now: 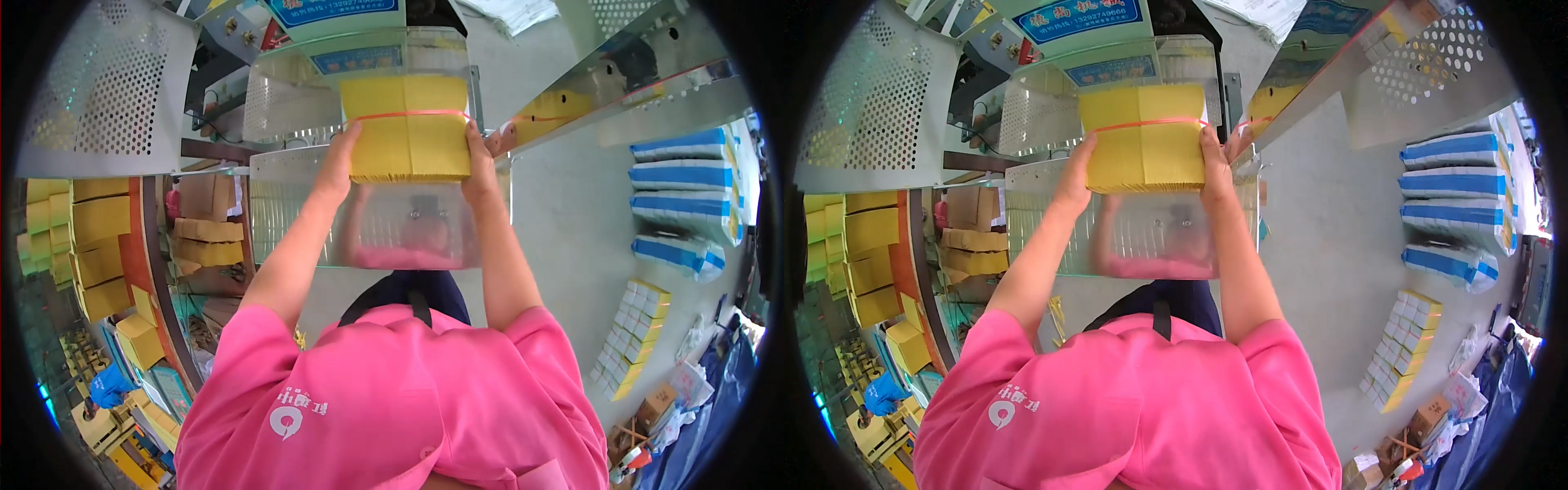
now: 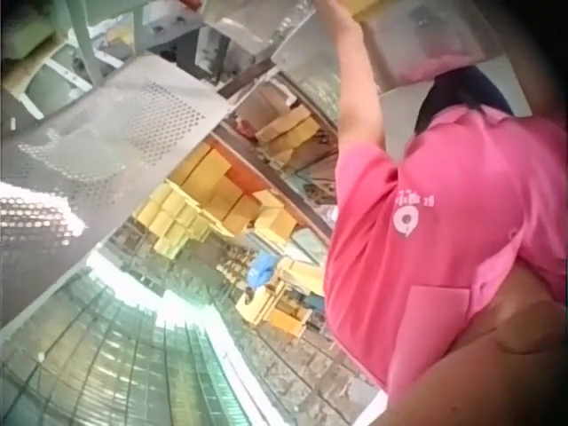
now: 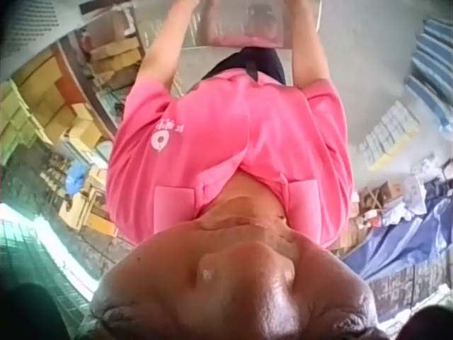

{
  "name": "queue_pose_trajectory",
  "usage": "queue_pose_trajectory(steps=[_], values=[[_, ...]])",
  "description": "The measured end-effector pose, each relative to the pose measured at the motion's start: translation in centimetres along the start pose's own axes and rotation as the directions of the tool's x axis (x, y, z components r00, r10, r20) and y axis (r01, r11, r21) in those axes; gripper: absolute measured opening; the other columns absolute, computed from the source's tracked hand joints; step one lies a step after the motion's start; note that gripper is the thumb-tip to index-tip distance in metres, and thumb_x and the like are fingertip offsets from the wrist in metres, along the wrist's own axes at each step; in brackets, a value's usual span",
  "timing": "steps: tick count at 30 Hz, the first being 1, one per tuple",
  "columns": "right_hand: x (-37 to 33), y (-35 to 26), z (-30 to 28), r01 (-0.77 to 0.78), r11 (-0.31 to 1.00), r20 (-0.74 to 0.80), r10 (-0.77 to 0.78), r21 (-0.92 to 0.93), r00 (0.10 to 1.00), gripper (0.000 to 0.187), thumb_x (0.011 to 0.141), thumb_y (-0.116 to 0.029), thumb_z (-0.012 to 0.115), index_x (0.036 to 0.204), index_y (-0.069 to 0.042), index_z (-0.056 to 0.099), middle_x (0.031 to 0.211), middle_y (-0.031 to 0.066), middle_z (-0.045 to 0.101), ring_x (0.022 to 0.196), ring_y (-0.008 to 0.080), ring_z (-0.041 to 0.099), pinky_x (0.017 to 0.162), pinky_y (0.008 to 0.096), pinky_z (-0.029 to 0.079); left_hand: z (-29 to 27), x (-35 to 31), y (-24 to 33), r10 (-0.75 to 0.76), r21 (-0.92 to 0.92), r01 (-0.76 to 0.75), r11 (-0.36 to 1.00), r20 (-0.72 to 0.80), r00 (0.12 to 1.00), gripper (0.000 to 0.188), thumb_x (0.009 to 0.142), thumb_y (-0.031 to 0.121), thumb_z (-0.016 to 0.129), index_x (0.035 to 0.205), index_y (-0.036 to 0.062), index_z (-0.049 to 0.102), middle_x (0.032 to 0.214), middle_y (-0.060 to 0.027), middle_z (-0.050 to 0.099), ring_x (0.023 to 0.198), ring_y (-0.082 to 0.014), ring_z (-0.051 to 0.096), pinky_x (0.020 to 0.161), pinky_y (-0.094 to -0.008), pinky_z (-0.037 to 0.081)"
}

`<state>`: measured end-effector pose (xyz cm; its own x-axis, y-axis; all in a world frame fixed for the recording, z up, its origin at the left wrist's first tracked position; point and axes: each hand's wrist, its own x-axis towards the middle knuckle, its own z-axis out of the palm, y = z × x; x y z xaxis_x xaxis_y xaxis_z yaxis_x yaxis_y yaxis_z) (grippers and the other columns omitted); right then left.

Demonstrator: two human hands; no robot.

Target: The recorder is weighing stacks of yellow paper and using a machine to apply elastic bands to bundle them.

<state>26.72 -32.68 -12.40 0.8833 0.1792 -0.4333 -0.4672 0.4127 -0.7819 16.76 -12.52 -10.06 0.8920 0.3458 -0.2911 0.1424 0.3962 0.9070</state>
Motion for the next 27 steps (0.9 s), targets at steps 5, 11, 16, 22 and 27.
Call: queue_pose_trajectory(steps=[5, 11, 16, 22, 27], values=[[1.7, 1.4, -2.6, 0.052, 0.991, 0.138, -0.035, -0.121, 0.99, 0.068, 0.092, -0.041, 0.06, 0.139, -0.001, 0.032, 0.137, 0.0094, 0.035, 0.123, 0.0168, 0.041, 0.1, 0.0335, 0.04, 0.5, 0.8, 0.1, -0.009, 0.031, 0.01, 0.999, -0.021, 1.0, 0.05, 0.095, 0.042, 0.054, 0.128, 0.004, 0.055, 0.122, -0.0045, 0.059, 0.113, -0.014, 0.053, 0.098, -0.03, 0.038], [0.6, 0.4, -1.8, 0.087, 0.974, 0.251, -0.032, -0.21, 0.967, 0.072, 0.096, -0.053, 0.043, 0.148, -0.005, 0.032, 0.159, 0.0069, -0.015, 0.147, 0.0196, -0.001, 0.116, 0.0351, 0.013, 0.2, 0.5, 0.0, -0.003, 0.025, 0.005, 1.0, -0.098, 0.995, 0.05, 0.095, 0.041, 0.054, 0.128, 0.0037, 0.054, 0.123, -0.0053, 0.058, 0.115, -0.0156, 0.052, 0.098, -0.0302, 0.038], [-2.2, -2.1, 0.3, 0.183, 0.867, 0.198, -0.1, -0.464, 0.975, 0.061, 0.096, -0.051, 0.042, 0.141, -0.009, 0.044, 0.143, 0.0169, 0.045, 0.127, 0.0257, 0.047, 0.104, 0.037, 0.035, -0.9, -1.5, -0.5, 0.06, 0.147, -0.028, 0.989, -0.215, 0.975, 0.055, 0.095, 0.042, 0.053, 0.131, 0.0013, 0.051, 0.127, -0.0079, 0.056, 0.116, -0.0168, 0.051, 0.1, -0.0312, 0.037], [-5.5, -1.5, -1.9, 0.32, 0.459, 0.219, -0.26, -0.829, 0.941, 0.031, 0.096, -0.031, 0.051, 0.095, -0.004, 0.067, 0.073, 0.0019, 0.062, 0.07, 0.014, 0.055, 0.07, 0.031, 0.046, -3.5, -9.1, 0.8, 0.068, 0.652, 0.104, 0.751, -0.233, 0.97, 0.051, 0.097, 0.041, 0.05, 0.126, -0.0006, 0.053, 0.116, -0.0085, 0.062, 0.106, -0.0154, 0.056, 0.092, -0.031, 0.043], [-5.5, -1.3, -2.1, 0.349, 0.744, 0.212, -0.277, -0.571, 0.937, 0.018, 0.094, -0.019, 0.057, 0.092, -0.002, 0.064, 0.082, -0.0005, 0.061, 0.075, 0.0088, 0.053, 0.07, 0.0271, 0.046, -7.2, -10.2, 0.5, 0.045, 0.492, 0.095, 0.866, -0.265, 0.963, 0.035, 0.096, 0.034, 0.055, 0.115, 0.0047, 0.057, 0.106, -0.005, 0.063, 0.095, -0.0129, 0.058, 0.081, -0.0297, 0.046]])
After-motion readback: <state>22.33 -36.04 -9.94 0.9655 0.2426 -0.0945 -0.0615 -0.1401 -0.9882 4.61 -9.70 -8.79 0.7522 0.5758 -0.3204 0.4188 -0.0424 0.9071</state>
